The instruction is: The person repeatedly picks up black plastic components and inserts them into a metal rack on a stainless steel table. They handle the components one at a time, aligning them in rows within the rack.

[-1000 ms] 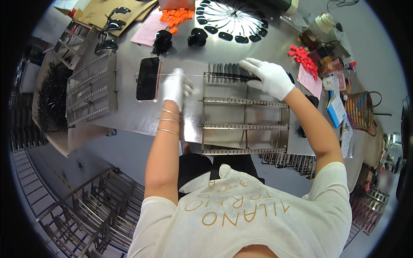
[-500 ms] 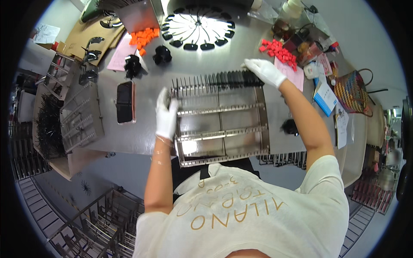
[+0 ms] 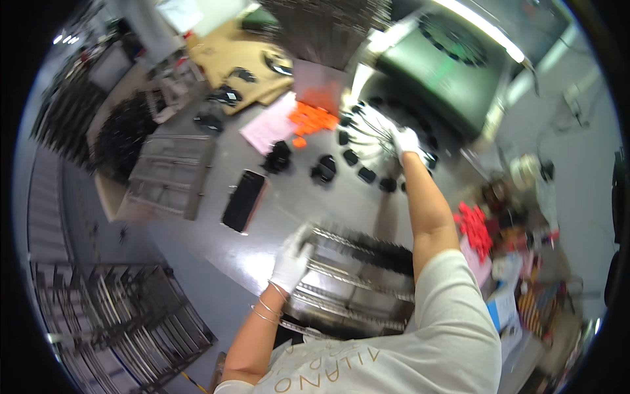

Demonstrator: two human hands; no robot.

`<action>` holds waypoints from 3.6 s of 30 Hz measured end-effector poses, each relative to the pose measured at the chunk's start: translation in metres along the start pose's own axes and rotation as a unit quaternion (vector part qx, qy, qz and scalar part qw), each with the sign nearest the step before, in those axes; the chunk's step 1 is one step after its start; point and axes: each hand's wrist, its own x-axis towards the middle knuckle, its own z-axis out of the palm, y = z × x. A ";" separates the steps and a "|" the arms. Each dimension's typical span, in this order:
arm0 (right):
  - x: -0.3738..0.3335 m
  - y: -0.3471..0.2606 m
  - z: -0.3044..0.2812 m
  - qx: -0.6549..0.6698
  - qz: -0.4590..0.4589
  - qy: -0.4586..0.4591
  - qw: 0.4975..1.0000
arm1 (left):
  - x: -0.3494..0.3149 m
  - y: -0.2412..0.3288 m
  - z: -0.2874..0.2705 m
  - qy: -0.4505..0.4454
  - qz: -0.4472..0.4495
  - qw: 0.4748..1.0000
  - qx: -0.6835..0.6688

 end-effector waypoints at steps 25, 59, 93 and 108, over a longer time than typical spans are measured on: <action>-0.363 -0.251 -0.115 -0.026 -0.139 -0.059 0.988 | 0.091 0.019 -0.227 -0.135 0.329 0.915 0.191; -0.331 -0.542 0.159 0.361 0.000 -0.318 0.877 | 0.096 -0.054 -0.491 0.100 -0.055 0.978 -0.172; -0.336 -0.625 0.291 -0.107 -0.174 -0.198 0.959 | 0.052 -0.138 -0.643 0.202 -0.025 0.976 -0.081; -0.308 -0.637 0.274 -0.102 -0.179 -0.351 0.914 | 0.051 -0.113 -0.635 0.156 0.049 0.984 -0.068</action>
